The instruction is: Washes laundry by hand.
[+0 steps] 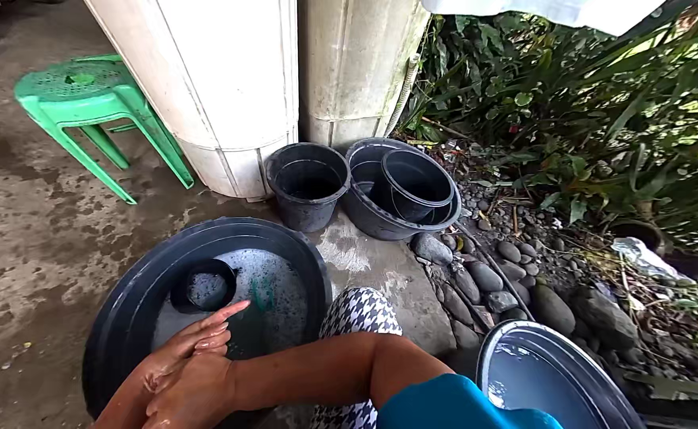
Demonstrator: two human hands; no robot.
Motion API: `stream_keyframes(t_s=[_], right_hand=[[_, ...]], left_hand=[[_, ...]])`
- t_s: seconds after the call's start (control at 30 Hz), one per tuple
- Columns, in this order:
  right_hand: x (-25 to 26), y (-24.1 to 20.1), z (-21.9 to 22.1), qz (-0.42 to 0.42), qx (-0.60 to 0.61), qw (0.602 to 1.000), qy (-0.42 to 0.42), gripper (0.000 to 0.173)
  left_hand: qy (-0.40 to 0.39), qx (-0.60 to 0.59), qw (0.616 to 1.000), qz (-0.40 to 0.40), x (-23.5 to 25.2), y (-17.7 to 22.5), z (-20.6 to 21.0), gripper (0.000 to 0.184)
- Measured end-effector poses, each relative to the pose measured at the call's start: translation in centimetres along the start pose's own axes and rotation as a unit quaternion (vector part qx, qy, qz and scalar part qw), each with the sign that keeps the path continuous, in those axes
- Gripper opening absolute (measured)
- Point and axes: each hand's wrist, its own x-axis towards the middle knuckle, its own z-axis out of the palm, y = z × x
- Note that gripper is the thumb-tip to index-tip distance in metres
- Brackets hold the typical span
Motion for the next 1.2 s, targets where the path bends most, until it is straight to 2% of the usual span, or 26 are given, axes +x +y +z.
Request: stream_keyframes(t_s=[0.13, 0.23, 0.37, 0.5, 0.67, 0.8, 0.87, 0.97, 1.03, 1.1, 1.13, 1.2], right_hand=[[0.0, -0.3, 1.3, 0.036, -0.002, 0.995, -0.092, 0.064], [-0.4, -0.5, 2.7, 0.036, -0.002, 0.995, -0.089, 0.062], [-0.5, -1.2, 2.8, 0.077, 0.017, 0.983, -0.166, 0.065], [-0.5, -1.5, 3.4, 0.109, 0.016, 0.967, -0.231, 0.064], [-0.8, -1.0, 5.5, 0.126, 0.037, 0.961, -0.242, 0.062], [-1.0, -0.5, 6.9, 0.137, 0.095, 0.962, -0.218, 0.049], [-1.1, -0.3, 8.7, 0.163, 0.158, 0.958, -0.177, 0.043], [-0.9, -0.6, 10.7, 0.236, 0.217, 0.935, -0.152, 0.043], [-0.8, -0.7, 11.9, 0.273, 0.195, 0.934, -0.124, 0.043], [-1.3, -0.9, 11.2, 0.295, 0.163, 0.932, -0.137, 0.048], [-1.7, -0.7, 11.0, 0.272, 0.146, 0.939, -0.153, 0.046], [-2.4, -0.2, 10.6, 0.161, 0.157, 0.961, -0.158, 0.033]], left_hand=[[0.057, 0.088, 0.993, -0.061, 0.0, -0.9, -0.2, 0.037], [0.104, 0.191, 0.970, -0.110, 0.0, -1.1, 0.5, 0.036], [0.115, 0.330, 0.924, -0.155, 0.4, -1.8, 0.6, 0.031], [0.115, 0.404, 0.890, -0.179, 1.0, -2.5, 0.8, 0.030], [0.130, 0.472, 0.843, -0.221, 1.8, -3.3, 1.0, 0.031], [0.139, 0.525, 0.795, -0.271, 2.5, -3.8, 1.8, 0.029], [0.146, 0.538, 0.781, -0.282, 2.9, -3.9, 2.6, 0.027], [0.170, 0.542, 0.762, -0.312, 3.6, -3.0, 5.4, 0.027], [0.187, 0.541, 0.749, -0.334, 3.8, -2.6, 7.1, 0.026], [0.184, 0.561, 0.747, -0.307, 3.4, -3.5, 6.8, 0.025], [0.171, 0.582, 0.747, -0.273, 3.0, -4.3, 6.0, 0.026], [0.157, 0.594, 0.750, -0.247, 2.7, -4.8, 6.0, 0.027]])
